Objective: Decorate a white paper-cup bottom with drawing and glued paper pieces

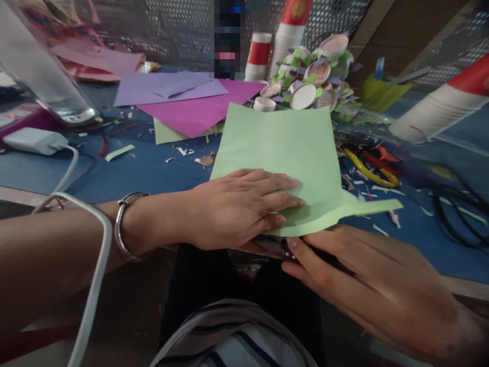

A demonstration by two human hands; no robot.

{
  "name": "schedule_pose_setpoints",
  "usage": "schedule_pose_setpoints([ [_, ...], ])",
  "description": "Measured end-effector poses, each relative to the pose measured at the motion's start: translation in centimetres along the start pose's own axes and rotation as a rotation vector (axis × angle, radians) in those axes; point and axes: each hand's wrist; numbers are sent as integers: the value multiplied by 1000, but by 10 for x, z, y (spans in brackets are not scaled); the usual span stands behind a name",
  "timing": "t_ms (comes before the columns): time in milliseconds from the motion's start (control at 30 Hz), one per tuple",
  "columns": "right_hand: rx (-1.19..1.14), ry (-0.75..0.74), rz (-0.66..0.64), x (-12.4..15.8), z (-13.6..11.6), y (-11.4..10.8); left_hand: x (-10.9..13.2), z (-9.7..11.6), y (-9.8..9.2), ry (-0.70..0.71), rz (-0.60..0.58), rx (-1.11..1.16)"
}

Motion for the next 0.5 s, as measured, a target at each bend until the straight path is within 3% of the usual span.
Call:
schedule_pose_setpoints([
  [267, -11, -36, 17, -3, -1, 3, 2, -1, -4, 34, 11, 29],
  [500, -10, -31, 23, -2, 0, 4, 28, -13, -7, -11, 50, -111],
])
Point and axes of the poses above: each hand's wrist, its own x-axis away from the middle knuckle, its own y-axis out of the palm, z = x × y, and after that the axes turned 14 degrees about -z, right-handed
